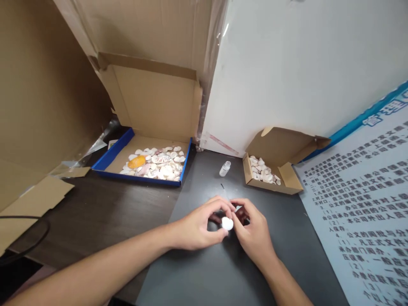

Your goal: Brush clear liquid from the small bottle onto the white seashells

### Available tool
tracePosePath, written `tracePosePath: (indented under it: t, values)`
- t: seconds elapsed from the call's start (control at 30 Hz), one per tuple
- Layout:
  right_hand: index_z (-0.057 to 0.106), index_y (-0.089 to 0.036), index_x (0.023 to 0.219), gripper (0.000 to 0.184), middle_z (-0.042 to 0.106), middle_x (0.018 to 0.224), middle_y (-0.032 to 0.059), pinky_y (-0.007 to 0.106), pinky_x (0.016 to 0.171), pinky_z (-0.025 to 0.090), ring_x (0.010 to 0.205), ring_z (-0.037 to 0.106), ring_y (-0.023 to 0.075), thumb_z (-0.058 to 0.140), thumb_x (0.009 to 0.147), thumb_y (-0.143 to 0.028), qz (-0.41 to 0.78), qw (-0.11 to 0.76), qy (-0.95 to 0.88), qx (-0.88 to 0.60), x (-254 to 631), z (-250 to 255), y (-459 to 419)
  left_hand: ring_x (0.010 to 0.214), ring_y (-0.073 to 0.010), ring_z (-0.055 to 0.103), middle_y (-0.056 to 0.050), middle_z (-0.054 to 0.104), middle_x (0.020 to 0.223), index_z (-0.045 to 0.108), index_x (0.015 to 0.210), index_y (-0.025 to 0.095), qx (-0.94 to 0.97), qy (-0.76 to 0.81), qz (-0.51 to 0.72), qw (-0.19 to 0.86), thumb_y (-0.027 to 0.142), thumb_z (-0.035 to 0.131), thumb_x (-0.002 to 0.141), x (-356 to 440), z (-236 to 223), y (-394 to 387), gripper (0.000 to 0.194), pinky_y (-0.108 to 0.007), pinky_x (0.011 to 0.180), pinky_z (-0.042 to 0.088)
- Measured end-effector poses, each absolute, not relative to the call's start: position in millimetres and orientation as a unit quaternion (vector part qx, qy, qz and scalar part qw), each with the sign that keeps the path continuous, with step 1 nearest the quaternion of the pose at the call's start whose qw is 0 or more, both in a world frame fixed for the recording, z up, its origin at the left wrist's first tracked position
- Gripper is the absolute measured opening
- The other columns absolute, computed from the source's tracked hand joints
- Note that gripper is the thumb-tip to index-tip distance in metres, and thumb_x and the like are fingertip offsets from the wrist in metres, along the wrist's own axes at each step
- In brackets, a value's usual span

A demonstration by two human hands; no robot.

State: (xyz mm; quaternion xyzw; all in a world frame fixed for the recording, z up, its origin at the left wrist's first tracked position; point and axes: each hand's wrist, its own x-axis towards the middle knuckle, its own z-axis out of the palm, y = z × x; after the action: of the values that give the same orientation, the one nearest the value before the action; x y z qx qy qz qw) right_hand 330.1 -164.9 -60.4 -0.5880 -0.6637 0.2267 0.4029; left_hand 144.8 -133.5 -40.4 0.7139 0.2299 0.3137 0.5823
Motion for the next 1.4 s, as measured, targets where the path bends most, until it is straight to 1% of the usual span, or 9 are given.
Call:
tracePosePath:
  t: [0.17,0.27,0.57,0.7,0.83,1.0,1.1,1.3,1.4]
  values:
    - [0.062,-0.02,0.107,0.02,0.06,0.082,0.0025,0.027,0.063,0.047,0.068,0.057,0.0148,0.051,0.096,-0.032,0.188,0.452,-0.634,-0.599,345,-60,-172,0.08,-0.0112,0.05,-0.003,0.05,0.098,0.054,0.098,0.018,0.721,0.324,0.332,0.515,0.014,0.057,0.081,135,-44,-116,0.018,-0.023,0.07,0.044]
    - [0.063,-0.021,0.106,0.019,0.056,0.079,0.0011,0.027,0.062,0.045,0.066,0.054,0.014,0.047,0.098,-0.027,0.185,0.468,-0.655,-0.564,346,-56,-177,0.068,-0.0096,0.043,0.002,0.046,0.082,0.053,0.1,0.017,0.7,0.362,0.319,0.526,0.018,0.056,0.085,134,-51,-109,0.016,-0.022,0.063,0.038]
    - [0.063,-0.021,0.095,0.009,0.053,0.072,-0.0012,0.023,0.055,0.043,0.059,0.05,0.0119,0.058,0.088,-0.017,0.186,0.429,-0.711,-0.526,333,-46,-178,0.07,-0.0103,0.045,0.001,0.051,0.084,0.052,0.105,0.017,0.68,0.363,0.278,0.573,0.02,0.053,0.087,135,-58,-109,0.018,-0.023,0.065,0.038]
    - [0.063,-0.021,0.098,0.011,0.056,0.073,-0.0017,0.022,0.056,0.045,0.059,0.052,0.0108,0.061,0.087,-0.017,0.194,0.435,-0.711,-0.518,333,-44,-180,0.067,-0.01,0.042,0.002,0.049,0.08,0.053,0.105,0.016,0.686,0.37,0.266,0.568,0.02,0.05,0.087,135,-56,-109,0.019,-0.023,0.062,0.036]
    - [0.061,-0.021,0.089,0.007,0.056,0.068,-0.004,0.02,0.053,0.043,0.055,0.05,0.009,0.062,0.085,-0.015,0.201,0.425,-0.706,-0.529,333,-43,-181,0.065,-0.0094,0.038,0.003,0.047,0.079,0.052,0.104,0.016,0.688,0.367,0.266,0.567,0.018,0.05,0.086,136,-56,-109,0.019,-0.023,0.06,0.033]
    - [0.062,-0.021,0.094,0.008,0.057,0.071,-0.0036,0.02,0.056,0.045,0.057,0.052,0.0092,0.063,0.086,-0.018,0.204,0.433,-0.706,-0.522,327,-44,-180,0.067,-0.009,0.039,0.004,0.043,0.078,0.052,0.103,0.016,0.674,0.355,0.279,0.584,0.015,0.05,0.085,136,-57,-110,0.018,-0.021,0.061,0.034]
    - [0.06,-0.02,0.086,0.004,0.055,0.069,-0.0038,0.02,0.054,0.043,0.056,0.049,0.0092,0.06,0.086,-0.016,0.19,0.421,-0.709,-0.533,324,-43,-181,0.067,-0.0088,0.038,0.004,0.042,0.077,0.051,0.101,0.016,0.671,0.35,0.285,0.588,0.014,0.051,0.085,136,-57,-110,0.017,-0.02,0.061,0.033]
    - [0.061,-0.02,0.093,0.006,0.055,0.073,-0.0027,0.021,0.057,0.043,0.06,0.051,0.01,0.059,0.088,-0.018,0.178,0.426,-0.708,-0.535,320,-44,-181,0.066,-0.009,0.039,0.004,0.044,0.075,0.051,0.104,0.016,0.687,0.343,0.257,0.586,0.022,0.052,0.088,135,-58,-101,0.017,-0.021,0.061,0.033]
    - [0.058,-0.02,0.084,0.005,0.054,0.07,-0.0033,0.021,0.055,0.041,0.057,0.049,0.0097,0.057,0.087,-0.016,0.185,0.402,-0.718,-0.538,321,-44,-180,0.064,-0.0089,0.039,0.005,0.044,0.074,0.051,0.104,0.017,0.697,0.344,0.244,0.58,0.027,0.052,0.09,132,-59,-99,0.017,-0.021,0.059,0.033]
